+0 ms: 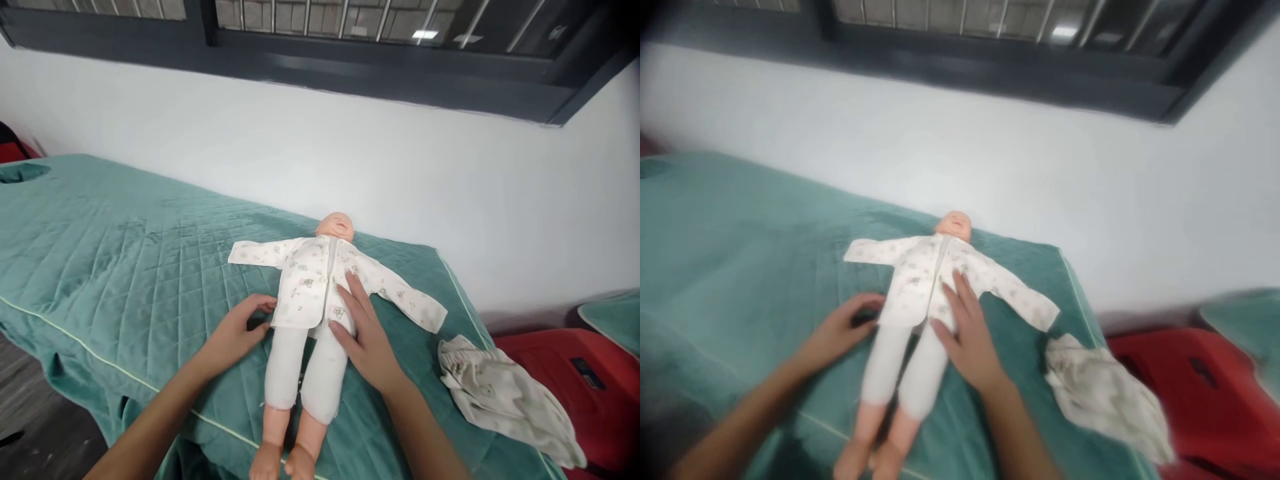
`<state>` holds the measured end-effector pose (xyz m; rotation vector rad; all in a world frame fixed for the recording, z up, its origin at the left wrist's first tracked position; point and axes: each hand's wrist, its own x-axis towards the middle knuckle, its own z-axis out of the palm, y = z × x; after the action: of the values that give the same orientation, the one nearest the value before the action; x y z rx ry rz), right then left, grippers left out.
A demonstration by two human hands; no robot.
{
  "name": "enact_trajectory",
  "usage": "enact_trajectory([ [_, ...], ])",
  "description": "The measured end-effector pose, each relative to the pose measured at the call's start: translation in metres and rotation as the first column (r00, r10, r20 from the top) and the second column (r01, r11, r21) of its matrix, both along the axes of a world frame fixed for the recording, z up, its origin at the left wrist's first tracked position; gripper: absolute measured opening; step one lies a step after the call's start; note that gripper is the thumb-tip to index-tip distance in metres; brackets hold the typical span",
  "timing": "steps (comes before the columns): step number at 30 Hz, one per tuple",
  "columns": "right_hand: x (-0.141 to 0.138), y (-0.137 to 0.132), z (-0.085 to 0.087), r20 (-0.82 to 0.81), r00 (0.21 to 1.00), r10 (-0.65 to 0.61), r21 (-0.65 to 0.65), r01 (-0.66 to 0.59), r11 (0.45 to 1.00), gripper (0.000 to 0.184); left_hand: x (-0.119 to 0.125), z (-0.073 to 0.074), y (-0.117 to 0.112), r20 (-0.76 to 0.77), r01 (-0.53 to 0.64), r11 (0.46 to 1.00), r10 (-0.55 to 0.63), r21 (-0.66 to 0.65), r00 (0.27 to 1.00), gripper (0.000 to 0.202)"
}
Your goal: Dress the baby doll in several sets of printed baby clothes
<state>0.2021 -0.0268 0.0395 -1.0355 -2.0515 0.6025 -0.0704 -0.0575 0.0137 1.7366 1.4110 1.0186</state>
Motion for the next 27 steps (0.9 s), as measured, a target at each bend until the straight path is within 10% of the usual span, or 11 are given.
enact_trajectory([
  [16, 0.024, -0.053, -0.036, 0.027, 0.937, -0.348, 0.073, 0.345, 0.936, 0.047, 0.01, -0.009, -0.008, -0.395, -0.004, 0.977, 0.09, 0.213, 0.914, 0.008],
  [27, 0.026, -0.057, -0.031, -0.093, 0.959, -0.268, 0.165, 0.28, 0.946, 0.017, 0.008, -0.01, -0.019, -0.331, -0.068, 0.95, 0.172, 0.305, 0.928, 0.009],
])
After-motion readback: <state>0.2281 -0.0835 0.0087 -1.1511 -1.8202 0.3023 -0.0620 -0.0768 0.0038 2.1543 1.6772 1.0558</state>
